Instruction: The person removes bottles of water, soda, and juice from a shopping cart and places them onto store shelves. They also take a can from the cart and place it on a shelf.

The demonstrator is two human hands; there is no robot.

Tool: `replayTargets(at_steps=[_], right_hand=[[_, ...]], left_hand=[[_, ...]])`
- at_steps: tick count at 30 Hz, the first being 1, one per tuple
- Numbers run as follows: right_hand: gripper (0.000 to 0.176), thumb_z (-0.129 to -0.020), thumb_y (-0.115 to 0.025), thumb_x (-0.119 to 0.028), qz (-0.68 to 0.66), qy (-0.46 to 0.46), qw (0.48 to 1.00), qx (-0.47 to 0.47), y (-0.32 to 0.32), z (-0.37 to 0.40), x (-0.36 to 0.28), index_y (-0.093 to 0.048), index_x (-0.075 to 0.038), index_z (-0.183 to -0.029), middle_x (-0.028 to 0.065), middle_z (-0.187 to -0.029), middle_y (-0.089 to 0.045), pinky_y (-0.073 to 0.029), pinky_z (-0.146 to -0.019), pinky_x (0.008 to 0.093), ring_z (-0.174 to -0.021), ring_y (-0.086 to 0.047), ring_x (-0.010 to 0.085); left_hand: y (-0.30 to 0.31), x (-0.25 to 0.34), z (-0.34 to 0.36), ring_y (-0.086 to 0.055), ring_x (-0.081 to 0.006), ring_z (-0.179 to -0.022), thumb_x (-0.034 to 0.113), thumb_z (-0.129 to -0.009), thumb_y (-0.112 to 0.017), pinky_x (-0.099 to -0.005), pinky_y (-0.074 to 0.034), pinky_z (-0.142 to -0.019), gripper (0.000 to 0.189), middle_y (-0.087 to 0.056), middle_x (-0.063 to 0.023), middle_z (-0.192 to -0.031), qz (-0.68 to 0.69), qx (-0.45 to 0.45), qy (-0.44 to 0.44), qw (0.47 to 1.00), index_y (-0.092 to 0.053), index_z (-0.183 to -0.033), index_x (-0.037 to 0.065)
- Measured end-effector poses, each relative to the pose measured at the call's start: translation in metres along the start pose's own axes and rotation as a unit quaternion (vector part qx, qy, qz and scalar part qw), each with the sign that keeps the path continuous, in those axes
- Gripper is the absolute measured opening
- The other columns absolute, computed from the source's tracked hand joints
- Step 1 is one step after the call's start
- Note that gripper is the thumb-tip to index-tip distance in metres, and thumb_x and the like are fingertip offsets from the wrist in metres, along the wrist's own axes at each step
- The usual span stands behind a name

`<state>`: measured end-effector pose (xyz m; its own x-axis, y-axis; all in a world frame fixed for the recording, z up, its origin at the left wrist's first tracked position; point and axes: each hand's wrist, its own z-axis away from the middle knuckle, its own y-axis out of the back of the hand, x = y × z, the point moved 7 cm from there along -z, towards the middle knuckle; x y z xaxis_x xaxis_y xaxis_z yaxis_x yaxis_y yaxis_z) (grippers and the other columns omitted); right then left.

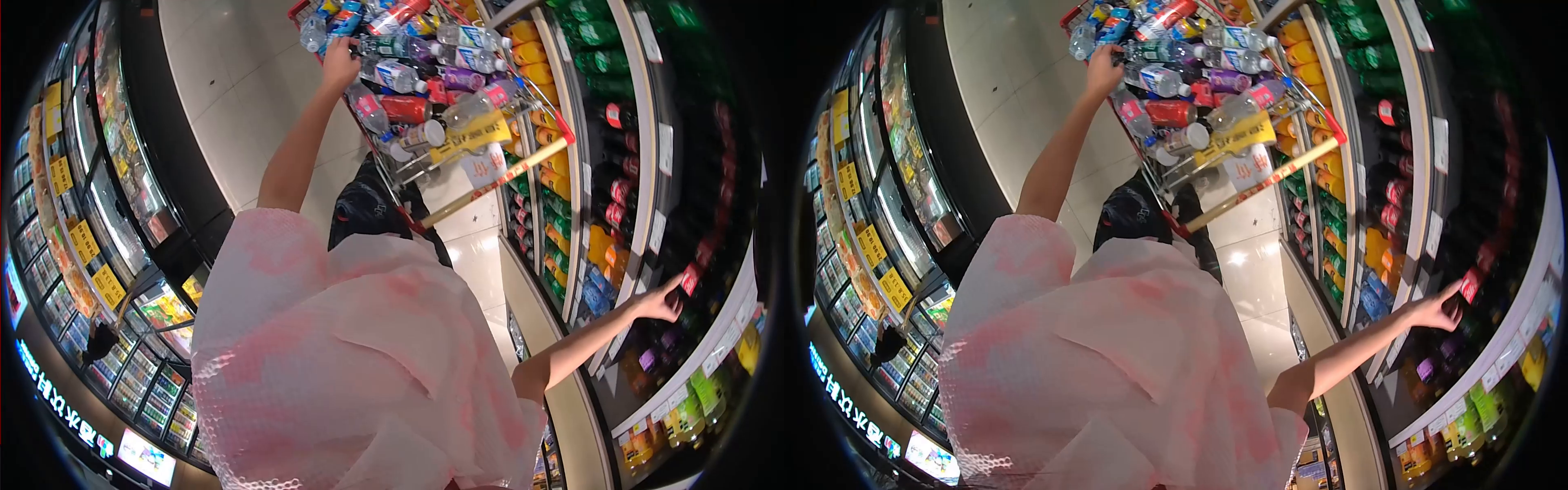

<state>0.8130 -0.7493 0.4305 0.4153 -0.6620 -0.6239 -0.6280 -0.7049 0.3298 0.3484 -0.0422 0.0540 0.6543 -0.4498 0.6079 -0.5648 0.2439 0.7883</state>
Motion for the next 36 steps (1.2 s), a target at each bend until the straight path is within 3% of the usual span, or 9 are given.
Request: replayTargets(at_steps=[4, 8, 11, 14, 18, 19, 26, 27, 36], right_hand=[[0.063, -0.082, -0.088, -0.027, 0.122, 0.063, 0.991, -0.007, 0.028, 0.097, -0.054, -0.046, 0.003, -0.117, 0.0195, -0.111, -0.052, -0.053, -0.087, 0.0438, -0.101, -0.055, 0.0278], [0.057, -0.088, -0.081, -0.024, 0.180, -0.045, 0.968, -0.171, 0.020, 0.233, -0.068, -0.044, 0.007, -0.118, 0.0190, -0.116, -0.045, -0.045, -0.098, 0.0458, -0.106, -0.047, 0.0309], [0.043, -0.088, -0.077, -0.005, 0.108, -0.151, 0.945, -0.268, 0.013, 0.335, -0.064, -0.045, 0.003, -0.115, 0.0151, -0.115, -0.043, -0.045, -0.095, 0.0414, -0.104, -0.047, 0.0271], [0.040, -0.087, -0.074, 0.001, 0.041, -0.233, 0.912, -0.334, 0.013, 0.417, -0.055, -0.050, -0.001, -0.119, 0.0118, -0.120, -0.045, -0.049, -0.093, 0.0381, -0.115, -0.049, 0.0229], [0.034, -0.090, -0.072, 0.000, 0.009, -0.298, 0.869, -0.394, 0.003, 0.467, -0.089, -0.053, -0.004, -0.118, 0.0097, -0.119, -0.046, -0.051, -0.088, 0.0354, -0.114, -0.049, 0.0223], [0.033, -0.090, -0.072, -0.002, 0.012, -0.300, 0.864, -0.404, 0.003, 0.474, -0.089, -0.054, -0.004, -0.118, 0.0096, -0.119, -0.046, -0.051, -0.087, 0.0353, -0.114, -0.049, 0.0223], [0.027, -0.092, -0.071, -0.006, 0.014, -0.329, 0.843, -0.426, -0.003, 0.497, -0.089, -0.058, -0.005, -0.116, 0.0077, -0.118, -0.052, -0.050, -0.087, 0.0361, -0.114, -0.053, 0.0208], [0.026, -0.093, -0.071, -0.006, -0.001, -0.329, 0.844, -0.425, -0.003, 0.500, -0.085, -0.058, -0.005, -0.116, 0.0074, -0.117, -0.053, -0.050, -0.087, 0.0356, -0.113, -0.054, 0.0204], [0.013, -0.098, -0.064, -0.003, -0.133, -0.361, 0.841, -0.380, -0.040, 0.471, -0.115, -0.059, -0.002, -0.110, 0.0056, -0.105, -0.061, -0.051, -0.085, 0.0291, -0.098, -0.059, 0.0145]], left_hand=[[-0.024, -0.021, -0.052, -0.065, -0.0360, -0.103, 0.006, -0.073, -0.072, -0.0435, -0.052, -0.092, 0.034, -0.067, -0.0159, -0.107, 0.002, -0.039, -0.039, 0.998, -0.066, -0.107, 0.006], [-0.062, 0.064, -0.029, -0.068, -0.0270, -0.100, 0.006, -0.072, -0.071, -0.0385, -0.053, -0.090, 0.030, -0.068, -0.0112, -0.103, 0.182, -0.321, -0.165, 0.914, -0.064, -0.102, 0.004], [-0.062, 0.125, 0.029, -0.055, -0.0296, -0.122, 0.020, -0.069, -0.075, -0.0441, -0.044, -0.098, 0.057, -0.065, -0.0099, -0.122, 0.063, -0.383, -0.278, 0.879, -0.062, -0.124, 0.012], [-0.082, 0.128, 0.041, -0.056, -0.0288, -0.121, 0.023, -0.069, -0.076, -0.0441, -0.043, -0.095, 0.063, -0.064, -0.0095, -0.126, -0.087, -0.344, -0.377, 0.856, -0.059, -0.130, 0.015], [-0.120, 0.119, -0.004, -0.063, -0.0309, -0.109, 0.022, -0.075, -0.074, -0.0447, -0.051, -0.089, 0.060, -0.062, -0.0104, -0.127, 0.108, -0.495, -0.139, 0.851, -0.057, -0.131, 0.012], [-0.108, 0.131, -0.016, -0.065, -0.0303, -0.106, 0.019, -0.079, -0.075, -0.0424, -0.054, -0.087, 0.048, -0.063, -0.0108, -0.121, 0.085, -0.377, -0.248, 0.888, -0.062, -0.125, 0.010], [-0.160, 0.148, 0.004, -0.067, -0.0300, -0.104, 0.027, -0.074, -0.083, -0.0408, -0.056, -0.083, 0.036, -0.070, -0.0071, -0.099, -0.266, -0.358, -0.405, 0.798, -0.072, -0.102, 0.007], [-0.156, 0.150, 0.006, -0.072, -0.0296, -0.092, 0.015, -0.081, -0.072, -0.0430, -0.059, -0.077, 0.018, -0.074, -0.0054, -0.093, -0.241, -0.332, -0.441, 0.798, -0.074, -0.098, 0.011], [0.006, 0.174, -0.069, -0.068, -0.0347, -0.094, 0.020, -0.090, -0.074, -0.0416, -0.053, -0.080, 0.027, -0.070, -0.0124, -0.106, 0.153, -0.310, -0.277, 0.896, -0.064, -0.112, 0.009]])
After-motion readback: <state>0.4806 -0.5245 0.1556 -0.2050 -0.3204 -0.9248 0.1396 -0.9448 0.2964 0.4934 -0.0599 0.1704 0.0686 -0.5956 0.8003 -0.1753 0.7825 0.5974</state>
